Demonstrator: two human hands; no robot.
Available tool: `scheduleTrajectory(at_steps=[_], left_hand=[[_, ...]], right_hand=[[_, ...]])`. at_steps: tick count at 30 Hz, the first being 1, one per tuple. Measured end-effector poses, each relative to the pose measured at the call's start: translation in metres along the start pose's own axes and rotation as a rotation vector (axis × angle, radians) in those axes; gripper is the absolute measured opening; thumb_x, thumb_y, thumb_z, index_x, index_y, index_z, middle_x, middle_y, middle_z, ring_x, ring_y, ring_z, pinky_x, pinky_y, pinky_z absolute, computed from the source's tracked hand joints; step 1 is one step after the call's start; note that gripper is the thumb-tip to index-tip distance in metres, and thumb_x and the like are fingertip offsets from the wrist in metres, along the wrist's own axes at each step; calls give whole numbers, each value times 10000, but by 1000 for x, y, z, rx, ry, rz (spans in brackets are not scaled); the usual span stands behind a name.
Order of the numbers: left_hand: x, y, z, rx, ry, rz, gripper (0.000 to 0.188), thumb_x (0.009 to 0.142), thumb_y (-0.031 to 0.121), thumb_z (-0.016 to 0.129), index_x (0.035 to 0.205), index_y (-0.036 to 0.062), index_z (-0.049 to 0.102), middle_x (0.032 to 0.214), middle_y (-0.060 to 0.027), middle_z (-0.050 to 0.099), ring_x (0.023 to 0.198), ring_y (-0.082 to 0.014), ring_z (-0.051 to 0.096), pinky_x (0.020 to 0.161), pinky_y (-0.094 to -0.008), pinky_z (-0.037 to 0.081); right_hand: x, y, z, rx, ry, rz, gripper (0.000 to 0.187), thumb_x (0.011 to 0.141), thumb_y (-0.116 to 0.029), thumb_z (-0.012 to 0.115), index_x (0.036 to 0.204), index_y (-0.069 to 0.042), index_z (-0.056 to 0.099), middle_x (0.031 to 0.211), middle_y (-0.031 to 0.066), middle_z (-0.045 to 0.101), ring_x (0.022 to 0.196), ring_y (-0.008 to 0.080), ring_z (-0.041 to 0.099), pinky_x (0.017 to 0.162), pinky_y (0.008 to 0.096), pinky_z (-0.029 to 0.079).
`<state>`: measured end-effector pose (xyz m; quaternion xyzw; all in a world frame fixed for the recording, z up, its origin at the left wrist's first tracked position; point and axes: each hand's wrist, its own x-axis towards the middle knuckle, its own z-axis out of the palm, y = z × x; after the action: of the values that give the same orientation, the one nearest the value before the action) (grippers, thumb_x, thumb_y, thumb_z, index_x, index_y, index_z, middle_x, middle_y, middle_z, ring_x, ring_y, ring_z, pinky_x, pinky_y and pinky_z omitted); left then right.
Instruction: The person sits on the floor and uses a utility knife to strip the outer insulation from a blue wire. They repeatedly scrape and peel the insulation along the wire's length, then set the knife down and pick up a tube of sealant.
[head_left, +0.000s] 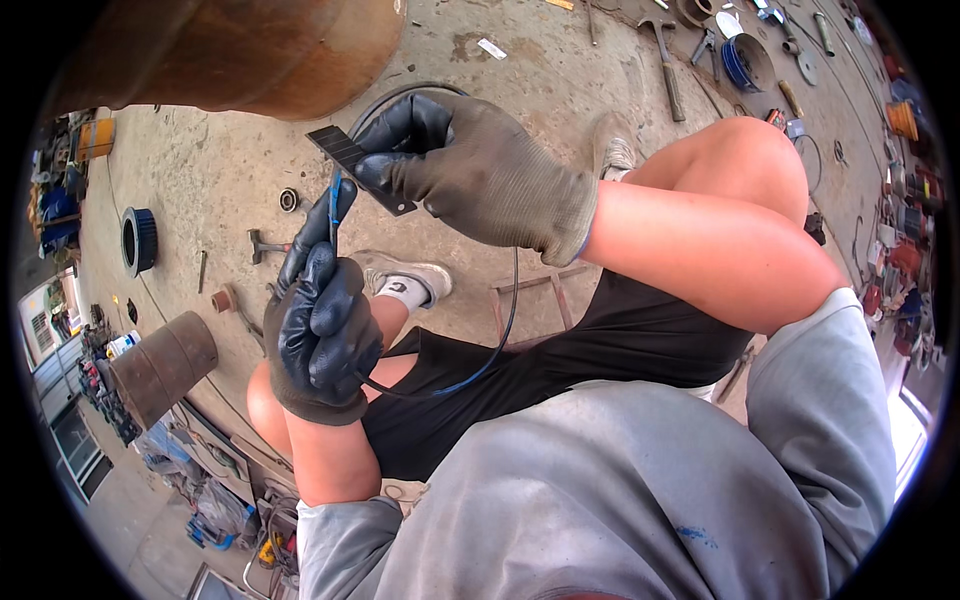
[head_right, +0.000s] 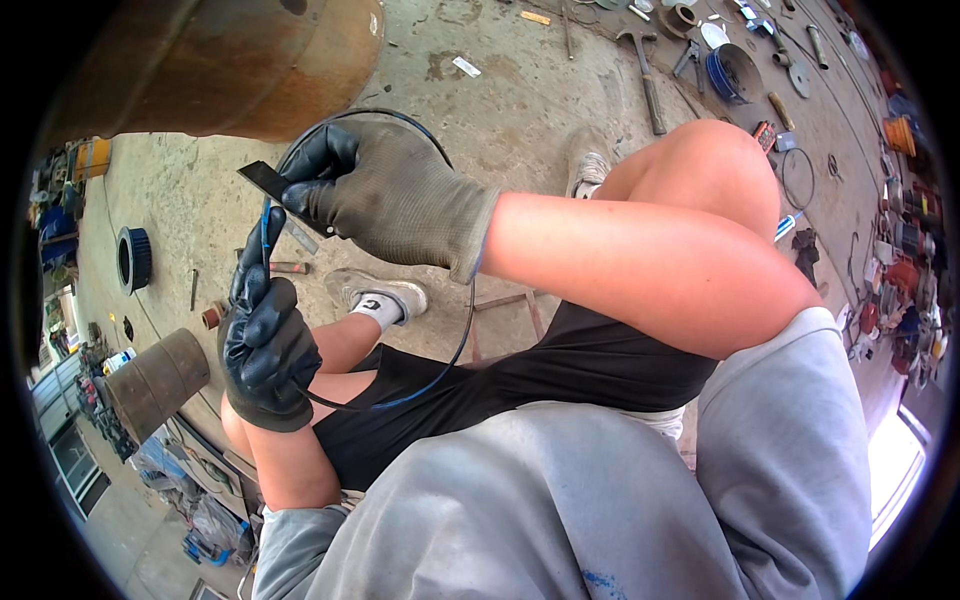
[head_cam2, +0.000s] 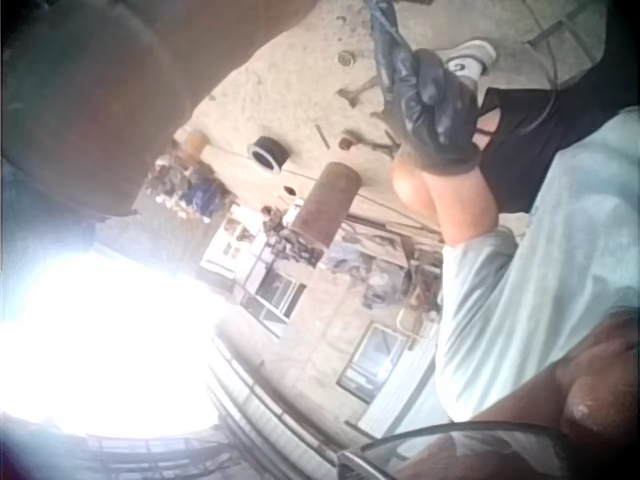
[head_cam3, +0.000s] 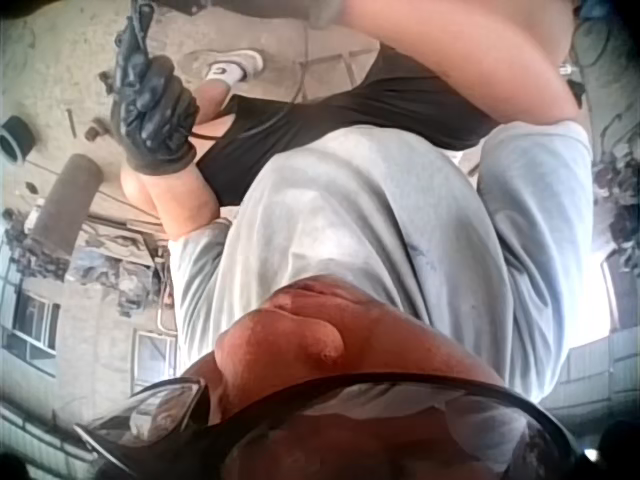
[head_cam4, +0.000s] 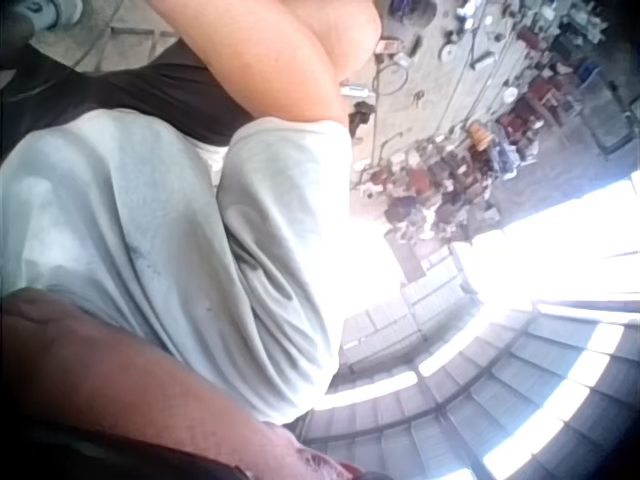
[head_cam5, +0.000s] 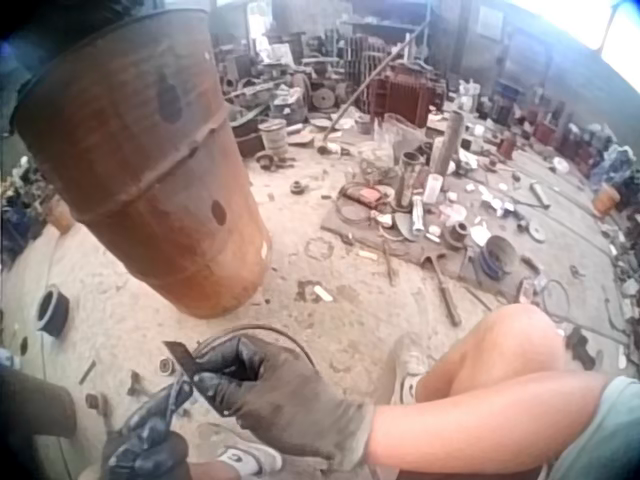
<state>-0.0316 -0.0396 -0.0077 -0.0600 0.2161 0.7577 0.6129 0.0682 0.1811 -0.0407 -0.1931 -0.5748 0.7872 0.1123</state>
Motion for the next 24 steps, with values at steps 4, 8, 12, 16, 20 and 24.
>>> scheduleTrajectory(at_steps=[4,8,12,16,20,24], left_hand=[[0,-2,3,56,36,30,575,1172,113,368,1716,102,179,773,-64,565,457,-130,533,388,-282,466],[1,-1,2,108,59,32,515,1176,129,357,1683,56,306,720,-26,525,363,-86,412,321,-257,350],[2,1,-1,91,24,42,542,1168,113,358,1699,59,264,727,-49,538,361,-94,415,310,-253,341],[2,5,-10,60,-27,28,665,1157,76,394,1736,101,68,787,-80,572,484,-140,569,367,-281,495],[1,2,-7,128,43,58,651,1162,93,388,1736,117,83,783,-80,565,478,-146,556,364,-275,482],[0,1,-8,169,102,70,621,1170,110,365,1735,133,107,779,-80,560,466,-154,543,361,-273,470]], right_hand=[[1,1,0,-9,-43,-1,208,941,-132,821,1083,12,773,904,61,774,792,113,696,725,295,582],[1,4,-1,31,-50,-11,210,942,-134,820,1083,14,774,900,66,775,783,119,700,720,300,584],[1,0,-1,-7,-17,-47,216,936,-138,820,1085,12,775,898,75,777,778,128,704,718,309,584],[2,5,0,-53,-24,-78,229,903,-166,841,1067,-15,787,889,91,779,770,157,712,720,330,580],[-2,5,3,-148,-62,5,235,871,-213,862,1031,-53,800,873,97,777,779,189,718,735,354,576],[-4,-6,2,-179,-141,31,175,958,-99,795,1085,7,738,867,44,724,788,98,647,718,281,541]])
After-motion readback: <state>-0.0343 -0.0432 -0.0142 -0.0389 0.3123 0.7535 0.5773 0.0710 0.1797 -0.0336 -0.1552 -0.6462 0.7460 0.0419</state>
